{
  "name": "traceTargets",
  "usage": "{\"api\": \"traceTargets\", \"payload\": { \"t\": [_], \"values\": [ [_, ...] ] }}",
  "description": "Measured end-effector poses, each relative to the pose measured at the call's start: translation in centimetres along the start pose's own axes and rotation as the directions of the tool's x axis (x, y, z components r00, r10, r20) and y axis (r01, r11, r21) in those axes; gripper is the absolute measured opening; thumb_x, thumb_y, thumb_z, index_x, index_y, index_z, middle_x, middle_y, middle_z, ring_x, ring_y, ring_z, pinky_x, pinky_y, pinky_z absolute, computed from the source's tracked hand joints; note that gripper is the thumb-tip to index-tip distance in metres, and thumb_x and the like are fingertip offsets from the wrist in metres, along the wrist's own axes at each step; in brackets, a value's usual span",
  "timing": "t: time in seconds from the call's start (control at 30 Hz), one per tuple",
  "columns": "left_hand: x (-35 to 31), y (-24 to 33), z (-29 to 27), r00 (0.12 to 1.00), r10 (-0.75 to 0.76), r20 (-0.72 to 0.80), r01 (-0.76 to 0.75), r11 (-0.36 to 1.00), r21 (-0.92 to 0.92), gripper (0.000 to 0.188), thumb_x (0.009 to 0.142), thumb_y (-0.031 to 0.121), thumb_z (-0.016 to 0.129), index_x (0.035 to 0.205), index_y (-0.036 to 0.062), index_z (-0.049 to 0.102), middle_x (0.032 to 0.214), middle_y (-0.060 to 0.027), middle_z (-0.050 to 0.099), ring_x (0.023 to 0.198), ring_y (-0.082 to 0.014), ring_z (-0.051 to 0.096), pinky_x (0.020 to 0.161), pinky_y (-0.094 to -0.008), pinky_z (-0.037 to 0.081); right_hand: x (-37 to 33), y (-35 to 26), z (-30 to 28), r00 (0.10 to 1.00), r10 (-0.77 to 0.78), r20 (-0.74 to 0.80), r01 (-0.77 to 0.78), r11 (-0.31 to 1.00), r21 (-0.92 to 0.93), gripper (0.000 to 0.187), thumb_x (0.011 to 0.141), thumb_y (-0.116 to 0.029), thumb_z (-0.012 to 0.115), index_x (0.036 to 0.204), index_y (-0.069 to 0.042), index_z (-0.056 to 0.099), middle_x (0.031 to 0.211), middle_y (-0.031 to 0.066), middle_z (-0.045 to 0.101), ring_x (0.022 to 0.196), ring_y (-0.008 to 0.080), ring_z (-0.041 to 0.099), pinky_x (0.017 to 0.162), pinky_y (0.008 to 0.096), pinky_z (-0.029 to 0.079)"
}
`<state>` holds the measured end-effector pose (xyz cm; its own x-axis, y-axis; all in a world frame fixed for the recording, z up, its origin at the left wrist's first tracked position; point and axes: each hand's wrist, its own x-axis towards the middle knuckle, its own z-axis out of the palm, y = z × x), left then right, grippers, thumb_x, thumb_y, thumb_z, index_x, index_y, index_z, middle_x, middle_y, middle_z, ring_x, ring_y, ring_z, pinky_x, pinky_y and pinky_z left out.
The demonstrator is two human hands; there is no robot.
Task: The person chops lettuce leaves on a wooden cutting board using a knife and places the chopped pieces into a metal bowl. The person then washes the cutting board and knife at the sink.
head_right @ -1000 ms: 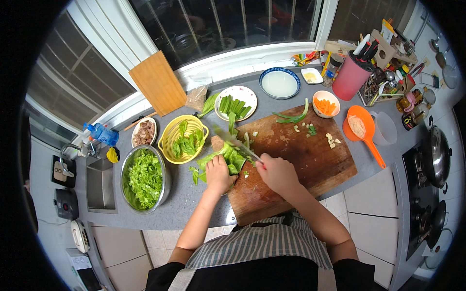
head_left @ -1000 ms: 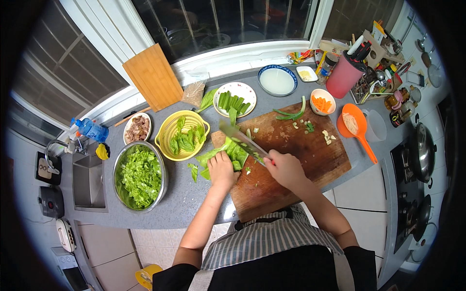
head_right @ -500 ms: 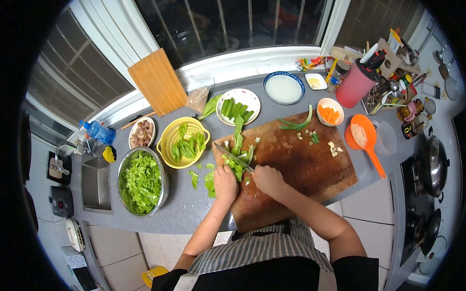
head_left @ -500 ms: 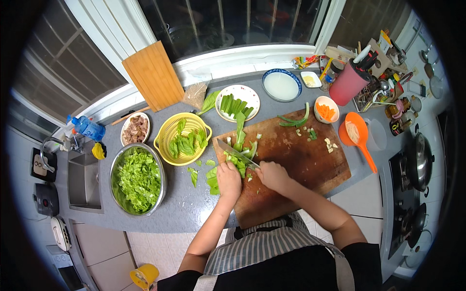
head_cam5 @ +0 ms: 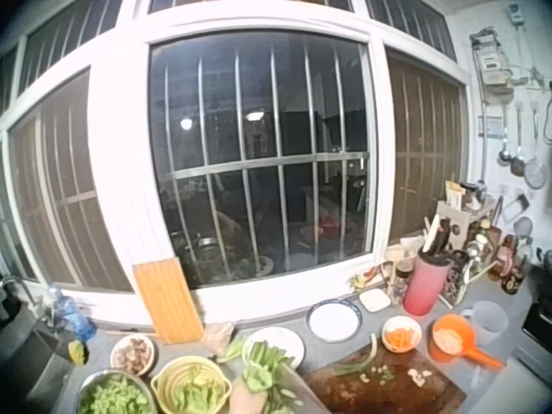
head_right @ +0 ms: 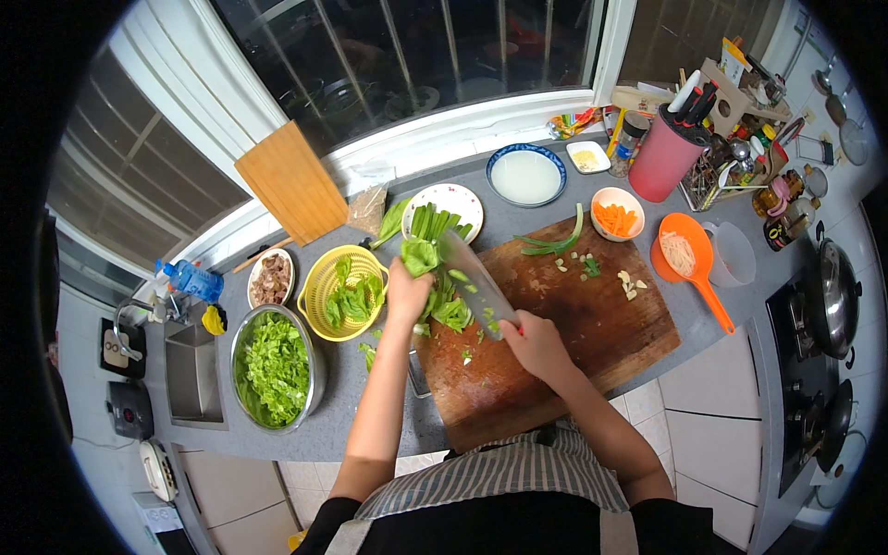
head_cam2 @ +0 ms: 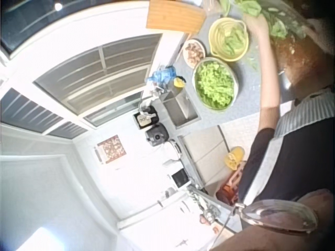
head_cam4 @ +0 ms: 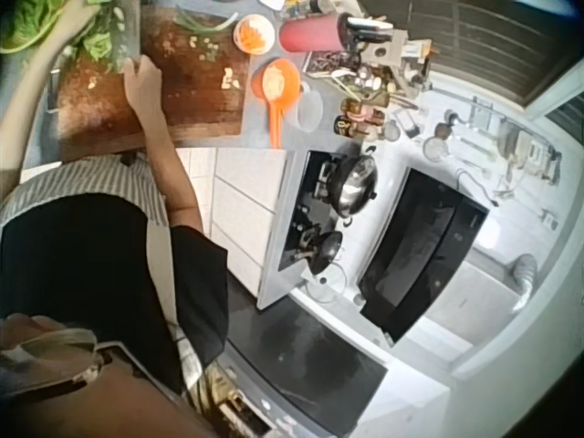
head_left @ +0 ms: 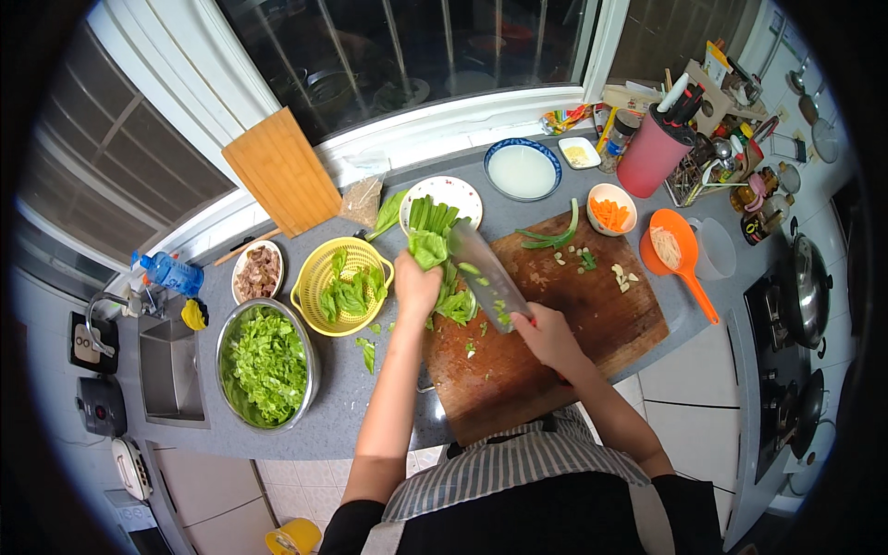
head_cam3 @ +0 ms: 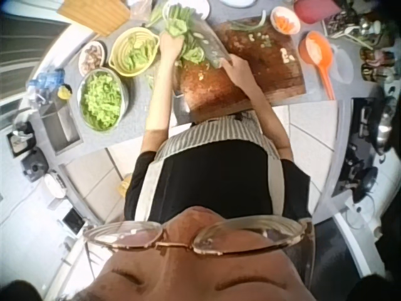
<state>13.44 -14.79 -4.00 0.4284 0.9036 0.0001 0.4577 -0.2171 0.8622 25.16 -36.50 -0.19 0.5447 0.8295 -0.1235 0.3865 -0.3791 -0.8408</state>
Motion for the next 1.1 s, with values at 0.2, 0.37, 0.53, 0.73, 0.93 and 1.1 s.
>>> {"api": "traceTargets", "payload": {
  "t": [0.2, 0.37, 0.53, 0.73, 0.93, 1.1],
  "values": [
    [-1.2, 1.2, 5.6, 0.966, -0.145, 0.214, 0.033, 0.89, 0.455, 0.069, 0.072, 0.027, 0.07, 0.126, -0.0017, 0.036, 0.124, -0.0267, 0.044, 0.118, -0.0429, 0.038, 0.099, -0.0538, 0.029, -1.4, 2.6, -3.2, 0.991, 0.097, -0.094, -0.082, 0.985, 0.155, 0.028, 0.089, -0.024, 0.058, 0.084, 0.004, 0.056, 0.061, 0.0178, 0.051, 0.053, 0.0233, 0.049, 0.054, 0.0345, 0.041],
    [-5.8, 0.4, 5.9, 0.967, 0.012, 0.254, -0.178, 0.745, 0.643, 0.071, 0.069, 0.02, 0.073, 0.128, 0.0009, 0.037, 0.125, -0.0197, 0.045, 0.119, -0.0374, 0.04, 0.097, -0.0513, 0.031, -2.0, 4.3, -3.3, 0.983, 0.138, -0.119, -0.131, 0.99, 0.059, 0.028, 0.089, -0.025, 0.058, 0.083, 0.002, 0.057, 0.064, 0.0187, 0.056, 0.057, 0.0298, 0.058, 0.055, 0.0375, 0.044],
    [-8.1, -0.9, 3.8, 0.958, 0.109, 0.263, -0.251, 0.762, 0.597, 0.073, 0.067, 0.011, 0.07, 0.13, -0.0004, 0.034, 0.118, -0.0196, 0.048, 0.114, -0.0347, 0.045, 0.094, -0.0457, 0.037, -0.2, 3.7, -2.7, 0.989, 0.012, -0.148, -0.053, 0.959, -0.278, 0.031, 0.089, -0.029, 0.056, 0.076, -0.001, 0.053, 0.068, 0.0195, 0.06, 0.066, 0.0405, 0.06, 0.058, 0.0464, 0.047],
    [-5.8, -1.4, 4.3, 0.991, -0.044, 0.127, -0.049, 0.764, 0.644, 0.066, 0.068, 0.004, 0.065, 0.127, -0.0038, 0.037, 0.103, -0.021, 0.06, 0.097, -0.0391, 0.058, 0.082, -0.0459, 0.049, 0.2, 2.3, -1.5, 0.985, 0.039, -0.171, -0.097, 0.933, -0.347, 0.03, 0.089, -0.031, 0.056, 0.078, -0.002, 0.053, 0.069, 0.019, 0.062, 0.07, 0.0413, 0.06, 0.061, 0.0487, 0.048],
    [-4.8, -0.3, 2.0, 0.993, -0.095, 0.064, 0.067, 0.934, 0.35, 0.048, 0.069, 0.009, 0.067, 0.114, 0.0038, 0.049, 0.097, -0.0248, 0.063, 0.094, -0.0404, 0.061, 0.08, -0.045, 0.049, -1.9, 4.5, -1.3, 0.973, 0.119, -0.199, -0.168, 0.952, -0.255, 0.033, 0.088, -0.032, 0.056, 0.079, -0.001, 0.054, 0.073, 0.0221, 0.062, 0.074, 0.0421, 0.06, 0.064, 0.0493, 0.048],
    [-4.6, 0.0, 3.1, 0.995, -0.029, 0.093, 0.0, 0.954, 0.298, 0.045, 0.07, 0.014, 0.068, 0.111, 0.0024, 0.054, 0.095, -0.0232, 0.065, 0.091, -0.0386, 0.062, 0.08, -0.0422, 0.049, -3.1, 5.0, 2.3, 0.984, 0.179, -0.022, -0.18, 0.973, -0.145, 0.034, 0.089, -0.03, 0.055, 0.079, 0.002, 0.055, 0.068, 0.0206, 0.06, 0.06, 0.0348, 0.06, 0.055, 0.0433, 0.047]
  ]
}}
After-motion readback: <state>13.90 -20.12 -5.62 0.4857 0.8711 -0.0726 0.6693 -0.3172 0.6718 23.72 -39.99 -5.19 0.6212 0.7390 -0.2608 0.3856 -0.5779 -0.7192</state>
